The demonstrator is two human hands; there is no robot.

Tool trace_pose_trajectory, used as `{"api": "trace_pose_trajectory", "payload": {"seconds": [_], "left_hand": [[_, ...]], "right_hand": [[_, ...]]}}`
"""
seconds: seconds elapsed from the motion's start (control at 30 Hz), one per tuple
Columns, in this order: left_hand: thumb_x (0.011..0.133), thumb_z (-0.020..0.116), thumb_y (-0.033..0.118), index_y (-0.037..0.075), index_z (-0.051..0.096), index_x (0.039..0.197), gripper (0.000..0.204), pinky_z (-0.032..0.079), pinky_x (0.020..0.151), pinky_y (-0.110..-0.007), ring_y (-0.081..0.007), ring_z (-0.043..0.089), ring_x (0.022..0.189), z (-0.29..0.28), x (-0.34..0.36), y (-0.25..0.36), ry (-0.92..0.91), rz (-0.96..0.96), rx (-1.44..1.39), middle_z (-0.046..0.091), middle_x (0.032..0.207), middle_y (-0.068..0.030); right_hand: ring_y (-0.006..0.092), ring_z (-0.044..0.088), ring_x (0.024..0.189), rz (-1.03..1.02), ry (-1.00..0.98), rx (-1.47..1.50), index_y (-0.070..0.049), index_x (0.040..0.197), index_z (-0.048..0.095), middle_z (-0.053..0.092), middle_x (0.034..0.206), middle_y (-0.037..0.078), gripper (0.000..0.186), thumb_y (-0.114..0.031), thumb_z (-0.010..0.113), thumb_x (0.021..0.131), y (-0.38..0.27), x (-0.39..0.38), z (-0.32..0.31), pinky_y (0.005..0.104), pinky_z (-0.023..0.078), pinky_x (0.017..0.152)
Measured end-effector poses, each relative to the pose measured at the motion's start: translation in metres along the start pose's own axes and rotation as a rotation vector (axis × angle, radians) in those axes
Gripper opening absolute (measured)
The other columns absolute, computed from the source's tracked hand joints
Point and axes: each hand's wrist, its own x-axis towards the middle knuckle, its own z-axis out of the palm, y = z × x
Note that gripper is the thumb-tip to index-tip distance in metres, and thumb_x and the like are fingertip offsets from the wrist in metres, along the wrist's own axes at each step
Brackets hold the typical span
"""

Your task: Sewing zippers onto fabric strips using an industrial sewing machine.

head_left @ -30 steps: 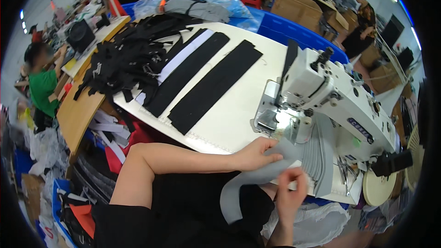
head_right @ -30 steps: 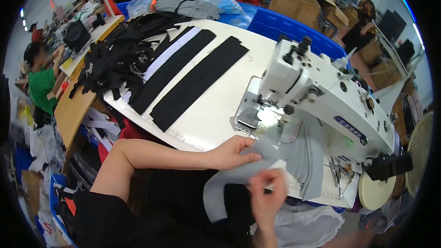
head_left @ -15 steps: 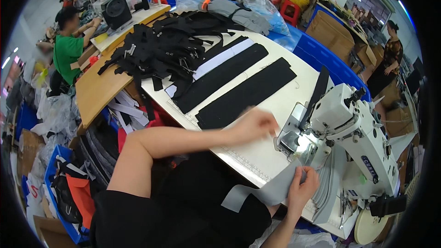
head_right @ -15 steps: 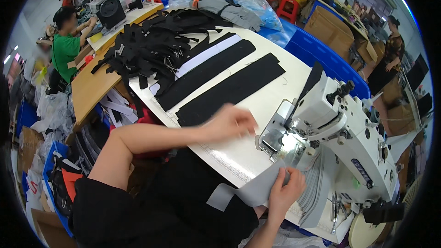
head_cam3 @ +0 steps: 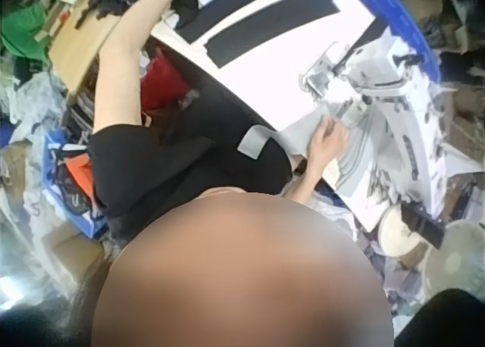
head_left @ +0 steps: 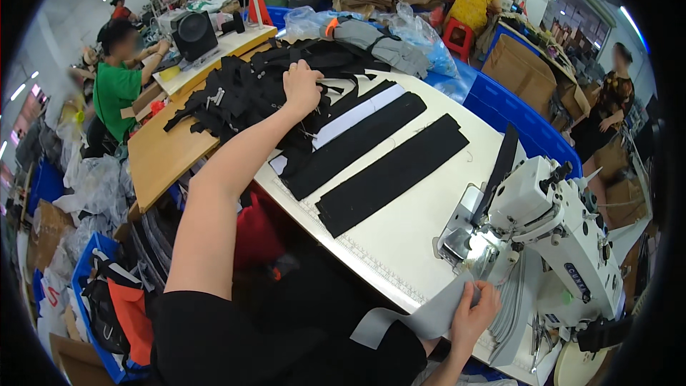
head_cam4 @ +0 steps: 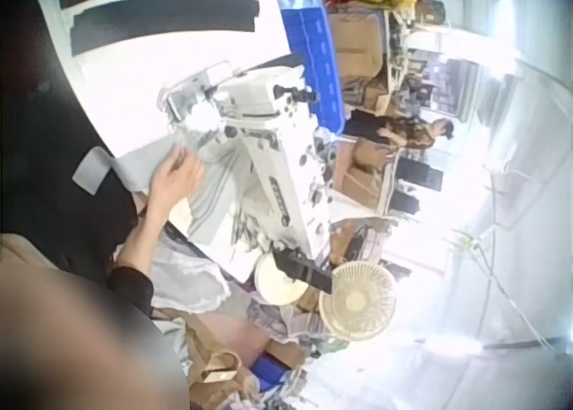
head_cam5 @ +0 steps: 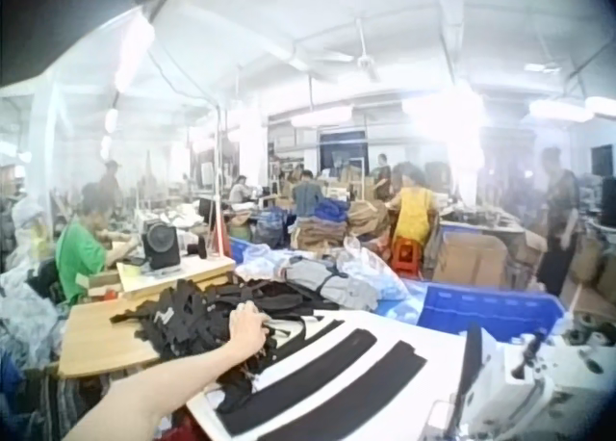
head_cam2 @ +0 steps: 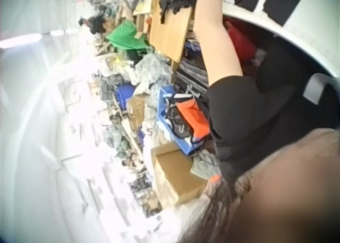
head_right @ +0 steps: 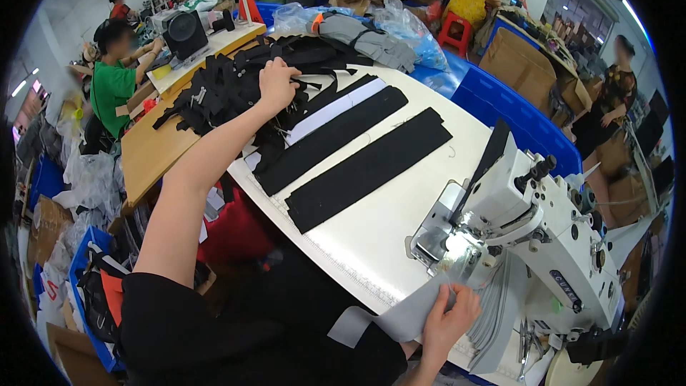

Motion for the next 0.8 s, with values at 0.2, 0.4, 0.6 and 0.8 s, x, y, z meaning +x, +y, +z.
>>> {"api": "trace_pose_trajectory", "payload": {"seconds": [0.2, 0.4, 0.6, 0.8], "left_hand": [[0.082, 0.073, 0.005, 0.01, 0.068, 0.082, 0.007, 0.049, 0.08, -0.048, -0.0346, 0.066, 0.089, -0.023, 0.017, 0.061, 0.328, 0.274, -0.564, 0.069, 0.089, -0.0123], [0.098, 0.06, 0.011, 0.01, 0.057, 0.107, 0.009, 0.053, 0.067, -0.048, -0.036, 0.071, 0.076, -0.094, -0.079, 0.158, -0.477, 0.349, -0.986, 0.071, 0.08, -0.0129], [0.097, 0.066, 0.015, 0.011, 0.055, 0.111, 0.019, 0.052, 0.067, -0.047, -0.0404, 0.069, 0.077, -0.127, -0.153, 0.215, -0.658, 0.534, -1.159, 0.07, 0.082, -0.0154], [0.1, 0.066, 0.014, 0.005, 0.044, 0.13, 0.038, 0.055, 0.082, -0.038, -0.0386, 0.07, 0.103, -0.163, -0.129, 0.228, -0.467, 0.501, -1.302, 0.062, 0.121, -0.021]], "right_hand": [[0.0331, 0.053, 0.089, -0.014, 0.033, 0.052, -0.002, 0.097, 0.063, 0.056, 0.089, 0.014, 0.018, -0.019, 0.068, 0.098, 0.004, -0.004, 0.0, 0.0427, 0.04, 0.081], [0.028, 0.057, 0.097, -0.149, 0.023, 0.45, -0.001, 0.091, 0.064, 0.061, 0.132, 0.019, 0.015, -0.013, 0.073, 0.094, -0.045, -0.006, 0.003, 0.0365, 0.046, 0.085], [0.0376, 0.055, 0.131, -0.174, -0.087, 0.601, -0.002, 0.091, 0.066, 0.052, 0.148, 0.027, 0.015, -0.014, 0.075, 0.095, -0.07, -0.014, 0.013, 0.0384, 0.044, 0.104], [0.0385, 0.055, 0.131, -0.183, -0.009, 0.636, -0.002, 0.093, 0.063, 0.057, 0.142, 0.025, 0.016, -0.015, 0.073, 0.097, -0.068, -0.024, 0.004, 0.0442, 0.043, 0.107]]}}
